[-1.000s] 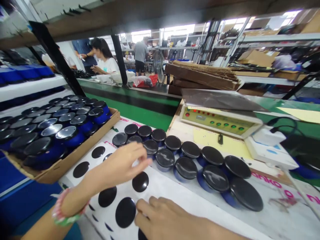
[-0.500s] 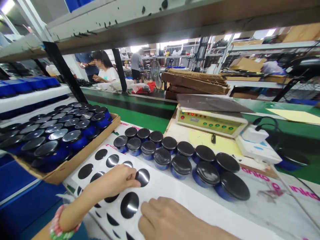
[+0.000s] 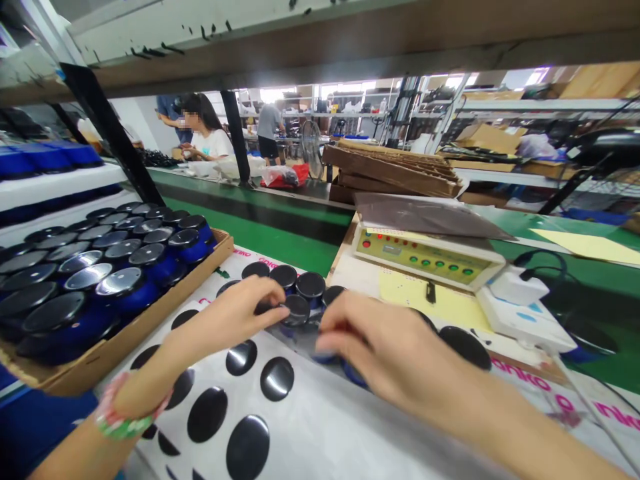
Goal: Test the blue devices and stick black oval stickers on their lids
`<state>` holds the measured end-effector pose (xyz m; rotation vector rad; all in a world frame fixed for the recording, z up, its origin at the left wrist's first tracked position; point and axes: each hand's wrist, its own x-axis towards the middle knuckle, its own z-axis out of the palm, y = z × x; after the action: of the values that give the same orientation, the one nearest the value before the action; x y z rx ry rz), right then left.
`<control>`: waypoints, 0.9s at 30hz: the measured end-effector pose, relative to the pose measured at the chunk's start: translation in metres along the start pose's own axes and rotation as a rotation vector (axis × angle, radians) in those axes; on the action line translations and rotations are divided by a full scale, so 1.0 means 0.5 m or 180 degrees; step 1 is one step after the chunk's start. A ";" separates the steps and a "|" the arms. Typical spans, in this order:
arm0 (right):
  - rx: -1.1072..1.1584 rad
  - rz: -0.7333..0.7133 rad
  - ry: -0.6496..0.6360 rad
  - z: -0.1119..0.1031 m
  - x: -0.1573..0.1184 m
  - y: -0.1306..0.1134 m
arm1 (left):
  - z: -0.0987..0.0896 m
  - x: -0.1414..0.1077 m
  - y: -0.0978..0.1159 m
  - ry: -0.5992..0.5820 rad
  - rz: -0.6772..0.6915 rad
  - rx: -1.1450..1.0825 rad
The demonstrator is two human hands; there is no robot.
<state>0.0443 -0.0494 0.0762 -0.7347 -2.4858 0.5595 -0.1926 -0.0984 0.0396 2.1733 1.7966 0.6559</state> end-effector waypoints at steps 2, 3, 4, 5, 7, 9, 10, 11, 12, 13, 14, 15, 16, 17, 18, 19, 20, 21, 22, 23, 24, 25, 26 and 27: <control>0.0450 0.0220 0.0233 0.000 0.073 0.038 | 0.021 0.047 -0.014 0.0524 0.0184 0.0427; 0.0772 0.0423 0.0280 0.007 0.104 0.059 | 0.035 0.066 -0.021 0.0645 0.0230 0.0560; 0.1091 0.0678 0.0288 0.017 0.132 0.080 | 0.049 0.080 -0.028 0.0687 0.0251 0.0628; 0.1382 0.0918 0.0225 0.030 0.154 0.101 | 0.062 0.090 -0.033 0.0695 0.0244 0.0642; 0.1734 0.1246 0.0064 0.056 0.181 0.138 | 0.080 0.097 -0.041 0.0671 0.0189 0.0589; 0.1807 0.1383 -0.0040 0.079 0.190 0.167 | 0.088 0.095 -0.045 0.0640 0.0136 0.0531; 0.1822 0.1441 -0.0079 0.087 0.191 0.178 | 0.089 0.092 -0.047 0.0633 0.0128 0.0513; 0.1874 0.1521 -0.0126 0.094 0.189 0.187 | 0.089 0.089 -0.049 0.0631 0.0138 0.0500; 0.1981 0.1639 -0.0188 0.100 0.187 0.193 | 0.090 0.087 -0.051 0.0637 0.0157 0.0491; 0.2118 0.1785 -0.0251 0.105 0.184 0.198 | 0.090 0.086 -0.053 0.0640 0.0174 0.0487; 0.2262 0.1941 -0.0304 0.109 0.182 0.201 | 0.090 0.085 -0.055 0.0639 0.0182 0.0491; 0.2391 0.2082 -0.0347 0.113 0.181 0.203 | 0.090 0.086 -0.056 0.0631 0.0176 0.0505; 0.2476 0.2186 -0.0392 0.115 0.180 0.204 | 0.091 0.087 -0.057 0.0611 0.0161 0.0529; 0.2504 0.2233 -0.0430 0.118 0.180 0.204 | 0.091 0.088 -0.058 0.0584 0.0138 0.0554; 0.2493 0.2255 -0.0457 0.120 0.180 0.204 | 0.091 0.089 -0.058 0.0553 0.0121 0.0577; 0.2467 0.2272 -0.0476 0.122 0.180 0.204 | 0.091 0.089 -0.058 0.0526 0.0108 0.0592; 0.2437 0.2283 -0.0489 0.123 0.180 0.204 | 0.091 0.090 -0.058 0.0506 0.0099 0.0600; 0.2402 0.2286 -0.0488 0.124 0.180 0.204 | 0.090 0.090 -0.057 0.0483 0.0088 0.0602; 0.2373 0.2285 -0.0483 0.125 0.180 0.205 | 0.090 0.090 -0.057 0.0465 0.0077 0.0599; 0.2348 0.2279 -0.0481 0.126 0.180 0.205 | 0.089 0.090 -0.056 0.0444 0.0064 0.0595; 0.2318 0.2269 -0.0490 0.126 0.179 0.205 | 0.089 0.090 -0.055 0.0426 0.0053 0.0594; 0.2284 0.2245 -0.0495 0.127 0.179 0.206 | 0.088 0.090 -0.055 0.0414 0.0042 0.0593; 0.2246 0.2229 -0.0499 0.127 0.178 0.206 | 0.088 0.089 -0.054 0.0406 0.0038 0.0594; 0.2205 0.2224 -0.0501 0.128 0.178 0.207 | 0.088 0.089 -0.054 0.0403 0.0040 0.0595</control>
<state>-0.0163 0.0674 0.0026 -1.2675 -1.8778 1.6625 -0.1883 -0.0452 -0.0029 2.3108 1.9826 0.6662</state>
